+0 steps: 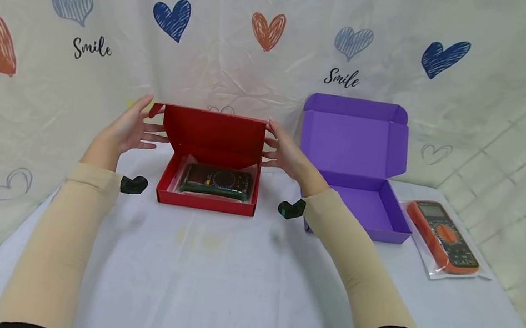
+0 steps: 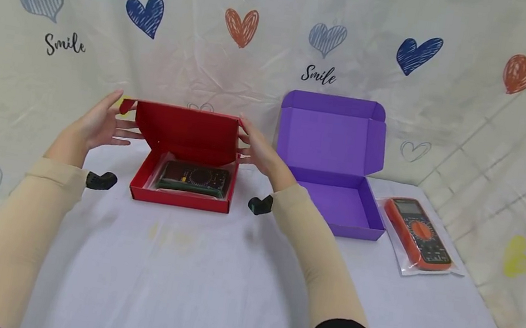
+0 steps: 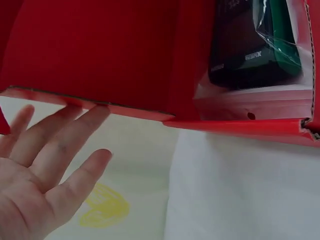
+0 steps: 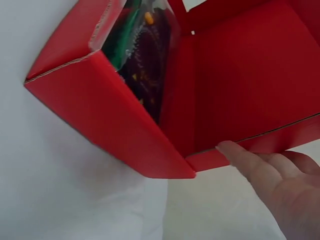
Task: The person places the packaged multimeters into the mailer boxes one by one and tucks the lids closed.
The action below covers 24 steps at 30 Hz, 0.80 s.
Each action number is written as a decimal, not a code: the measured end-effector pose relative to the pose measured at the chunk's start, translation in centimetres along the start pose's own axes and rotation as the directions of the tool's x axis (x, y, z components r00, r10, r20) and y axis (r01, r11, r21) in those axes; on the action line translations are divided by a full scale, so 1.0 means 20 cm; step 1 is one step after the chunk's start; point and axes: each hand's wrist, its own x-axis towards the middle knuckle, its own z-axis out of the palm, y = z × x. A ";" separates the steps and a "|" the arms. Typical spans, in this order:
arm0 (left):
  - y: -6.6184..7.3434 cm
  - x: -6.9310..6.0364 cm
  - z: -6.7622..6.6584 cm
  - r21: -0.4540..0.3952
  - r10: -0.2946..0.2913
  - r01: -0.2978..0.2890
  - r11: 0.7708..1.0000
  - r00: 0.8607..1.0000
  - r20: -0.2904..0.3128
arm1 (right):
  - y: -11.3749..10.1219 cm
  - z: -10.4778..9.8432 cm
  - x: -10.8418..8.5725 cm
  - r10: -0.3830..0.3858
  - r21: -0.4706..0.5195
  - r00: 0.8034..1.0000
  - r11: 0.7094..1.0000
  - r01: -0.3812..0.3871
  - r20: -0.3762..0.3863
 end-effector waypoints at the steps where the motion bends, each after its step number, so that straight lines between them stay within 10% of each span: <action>1: 0.01 0.00 0.00 0.006 0.002 -0.002 1.000 1.000 -0.001 | -0.01 0.00 0.00 0.003 -0.008 1.000 1.000 -0.003 -0.003; 24: -0.04 0.02 0.01 0.002 0.094 -0.094 0.996 0.995 0.021 | 0.02 -0.01 -0.01 -0.113 0.072 0.993 0.991 0.111 0.023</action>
